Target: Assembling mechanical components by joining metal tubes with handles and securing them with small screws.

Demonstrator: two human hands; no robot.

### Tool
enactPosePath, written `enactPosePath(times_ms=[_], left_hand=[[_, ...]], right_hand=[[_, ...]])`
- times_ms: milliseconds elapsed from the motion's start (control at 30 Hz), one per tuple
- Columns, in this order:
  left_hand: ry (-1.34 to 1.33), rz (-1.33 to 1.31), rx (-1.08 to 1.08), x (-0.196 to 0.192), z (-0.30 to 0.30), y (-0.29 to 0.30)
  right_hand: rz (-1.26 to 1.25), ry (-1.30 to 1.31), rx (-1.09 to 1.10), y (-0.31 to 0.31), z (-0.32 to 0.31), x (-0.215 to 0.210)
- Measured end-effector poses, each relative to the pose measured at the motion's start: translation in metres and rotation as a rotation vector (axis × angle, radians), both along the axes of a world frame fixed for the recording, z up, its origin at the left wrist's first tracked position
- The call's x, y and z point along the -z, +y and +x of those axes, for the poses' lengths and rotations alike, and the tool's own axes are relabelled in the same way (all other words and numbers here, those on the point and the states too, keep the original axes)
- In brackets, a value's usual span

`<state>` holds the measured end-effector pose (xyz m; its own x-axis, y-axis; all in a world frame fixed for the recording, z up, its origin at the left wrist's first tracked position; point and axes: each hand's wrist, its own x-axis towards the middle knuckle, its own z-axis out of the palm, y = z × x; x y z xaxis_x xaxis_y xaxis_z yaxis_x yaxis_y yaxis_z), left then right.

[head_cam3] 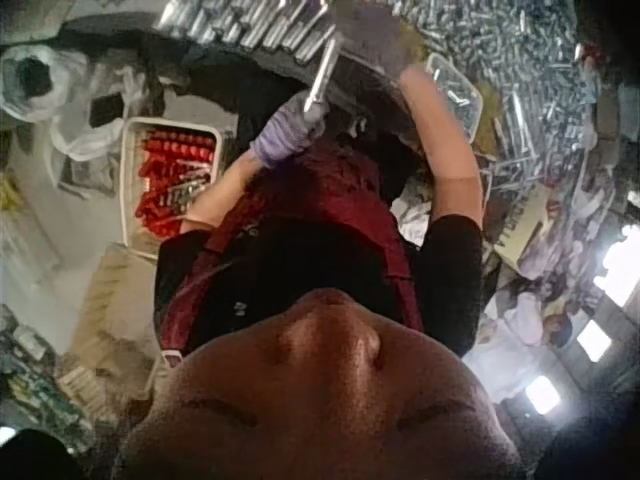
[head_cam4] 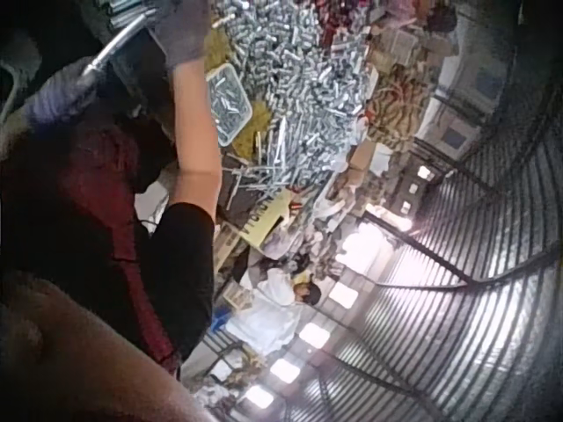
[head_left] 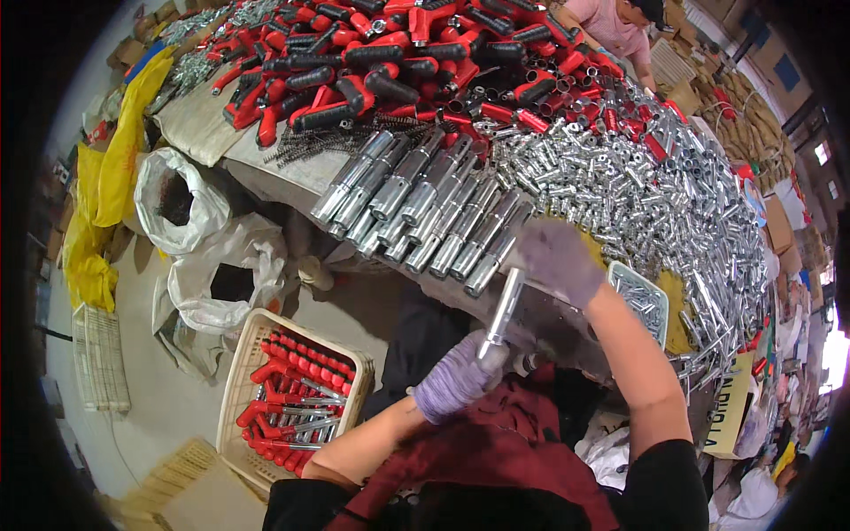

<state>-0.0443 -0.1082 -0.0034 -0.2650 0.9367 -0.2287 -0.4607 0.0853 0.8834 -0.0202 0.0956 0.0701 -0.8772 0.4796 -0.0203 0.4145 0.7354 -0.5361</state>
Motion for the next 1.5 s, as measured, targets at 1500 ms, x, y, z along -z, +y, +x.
enactPosePath(times_ms=[1500], left_hand=[[0.070,-0.068,0.035,0.022,-0.020,0.016]], right_hand=[[-0.219,0.084,-0.014,0.033,0.034,-0.021]])
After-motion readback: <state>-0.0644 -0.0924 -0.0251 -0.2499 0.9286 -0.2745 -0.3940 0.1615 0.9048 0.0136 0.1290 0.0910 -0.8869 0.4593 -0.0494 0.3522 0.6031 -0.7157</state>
